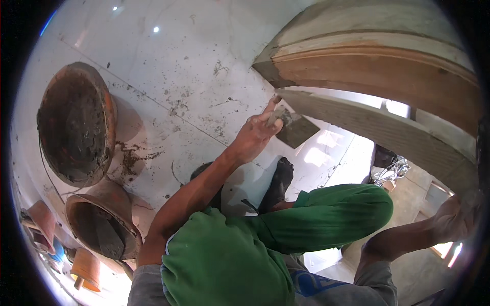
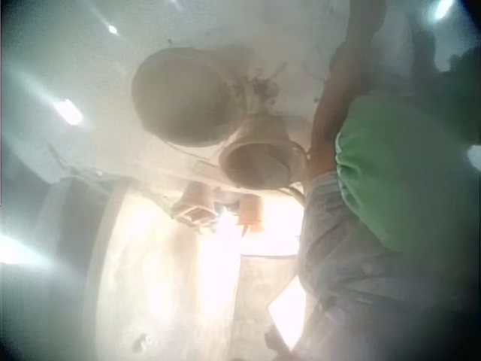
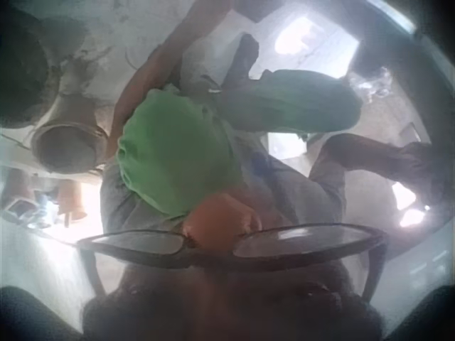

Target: The person applies mortar to the back of ceramic tiles using a small hand trowel, presses the tiles onto the corner of a wall, and scrapes away excess mortar to align the edges.

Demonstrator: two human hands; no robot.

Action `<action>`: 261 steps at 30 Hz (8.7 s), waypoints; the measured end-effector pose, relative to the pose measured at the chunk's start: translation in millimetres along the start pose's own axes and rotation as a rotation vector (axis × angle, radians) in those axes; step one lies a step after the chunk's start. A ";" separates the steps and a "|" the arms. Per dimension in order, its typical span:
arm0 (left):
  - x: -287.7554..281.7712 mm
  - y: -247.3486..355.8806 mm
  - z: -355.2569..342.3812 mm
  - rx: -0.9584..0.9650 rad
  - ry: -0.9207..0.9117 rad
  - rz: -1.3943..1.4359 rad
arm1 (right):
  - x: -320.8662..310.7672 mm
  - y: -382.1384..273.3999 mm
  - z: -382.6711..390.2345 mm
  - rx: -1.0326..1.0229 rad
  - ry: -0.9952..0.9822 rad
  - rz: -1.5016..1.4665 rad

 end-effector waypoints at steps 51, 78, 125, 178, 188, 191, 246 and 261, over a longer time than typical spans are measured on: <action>-64.7 25.4 99.9 -0.255 0.564 -0.193 | 164.6 186.4 218.9 -0.272 -0.125 0.440; -54.3 58.7 79.7 -0.026 0.541 -0.169 | 314.1 204.5 347.2 0.112 -1.055 0.590; -62.2 94.7 -38.1 0.254 0.368 -0.367 | 273.2 107.1 448.9 0.661 -1.344 0.235; -24.1 133.0 -4.0 0.382 0.126 -0.092 | 276.1 102.8 443.7 0.759 -1.348 0.190; 9.1 193.5 103.0 0.544 0.165 0.020 | 268.8 127.9 483.2 0.533 -1.197 0.094; 31.7 216.1 136.6 0.652 0.121 0.064 | 260.2 132.3 491.6 0.490 -1.182 0.206; -35.6 120.0 17.1 0.169 0.576 -0.511 | 282.8 111.2 449.8 0.665 -1.398 0.224; -35.2 121.6 -22.1 0.165 0.658 -0.842 | 291.2 114.7 441.4 0.722 -1.466 0.272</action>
Point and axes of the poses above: each hand's wrist, its own z-axis away from the middle knuckle, its own x-axis out of the palm, y = z × x, the point moved 5 cm from there along -z, towards the middle knuckle, and after that the axes turned 8 degrees about z, right-handed, at the moved point
